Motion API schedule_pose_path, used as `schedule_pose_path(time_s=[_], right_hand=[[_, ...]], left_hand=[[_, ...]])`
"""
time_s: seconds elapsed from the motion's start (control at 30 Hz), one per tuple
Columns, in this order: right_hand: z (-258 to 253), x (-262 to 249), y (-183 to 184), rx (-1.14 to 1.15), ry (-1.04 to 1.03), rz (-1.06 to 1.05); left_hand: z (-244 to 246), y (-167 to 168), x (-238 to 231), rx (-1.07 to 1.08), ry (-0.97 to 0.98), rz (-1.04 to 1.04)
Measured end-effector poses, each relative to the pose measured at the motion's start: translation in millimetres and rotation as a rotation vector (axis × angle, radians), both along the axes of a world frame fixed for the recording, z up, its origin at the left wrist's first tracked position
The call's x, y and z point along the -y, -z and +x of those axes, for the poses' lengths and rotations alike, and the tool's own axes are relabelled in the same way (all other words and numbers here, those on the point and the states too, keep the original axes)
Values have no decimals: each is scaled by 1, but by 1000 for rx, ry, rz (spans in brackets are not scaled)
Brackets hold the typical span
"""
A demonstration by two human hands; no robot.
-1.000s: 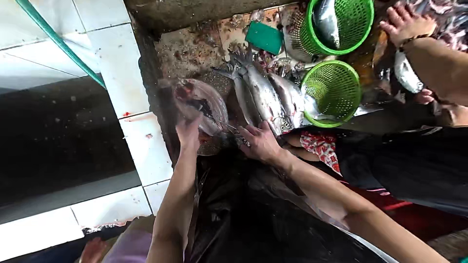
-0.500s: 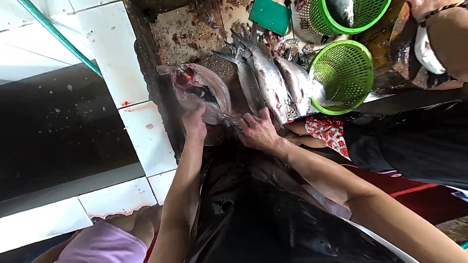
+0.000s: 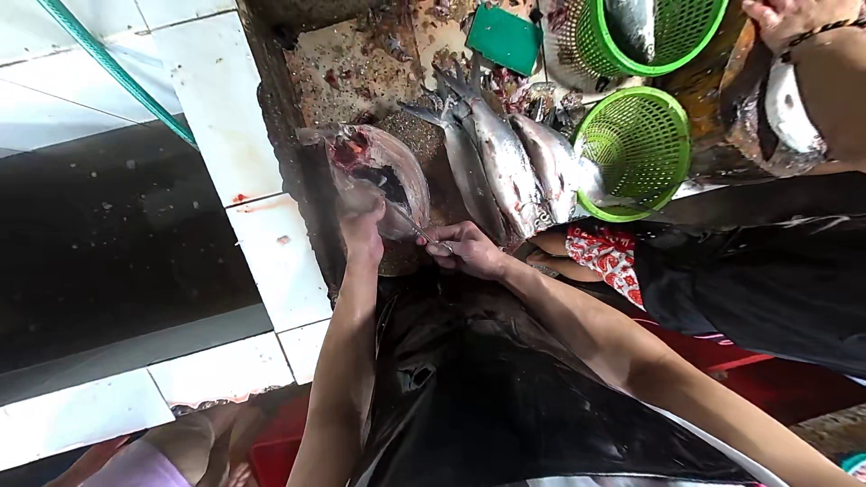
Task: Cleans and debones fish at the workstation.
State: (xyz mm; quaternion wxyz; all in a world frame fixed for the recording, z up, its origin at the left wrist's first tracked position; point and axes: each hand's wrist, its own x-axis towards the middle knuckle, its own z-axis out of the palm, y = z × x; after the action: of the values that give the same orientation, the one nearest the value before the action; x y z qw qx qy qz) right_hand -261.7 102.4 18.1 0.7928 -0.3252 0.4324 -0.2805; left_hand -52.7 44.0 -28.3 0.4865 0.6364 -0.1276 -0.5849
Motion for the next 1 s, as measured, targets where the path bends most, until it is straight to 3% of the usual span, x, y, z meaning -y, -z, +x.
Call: schedule_pose_path(time_s=[0.27, 0.4, 0.47, 0.53, 0.6, 0.67, 0.8, 1.0], right_hand=[[-5, 8, -7, 138, 82, 173], [-17, 18, -32, 215, 117, 28], [-26, 31, -54, 41, 128, -234], [-33, 41, -62, -390, 38, -563], [-33, 45, -46, -845, -142, -856], [-27, 40, -29, -1118, -317, -997], [-18, 39, -12, -1273, -541, -1127], [1, 37, -15, -1322, -578, -1083]], left_hand=[[-5, -6, 2, 84, 22, 73], [-5, -3, 0, 113, 29, 114], [0, -2, 1, 132, 77, 141], [13, -8, 10, 247, 178, 171], [21, -13, 28, 292, 160, 90], [23, -13, 41, 282, 184, 75], [22, -13, 50, 206, 171, 99], [15, -19, 50, 183, 126, 140]])
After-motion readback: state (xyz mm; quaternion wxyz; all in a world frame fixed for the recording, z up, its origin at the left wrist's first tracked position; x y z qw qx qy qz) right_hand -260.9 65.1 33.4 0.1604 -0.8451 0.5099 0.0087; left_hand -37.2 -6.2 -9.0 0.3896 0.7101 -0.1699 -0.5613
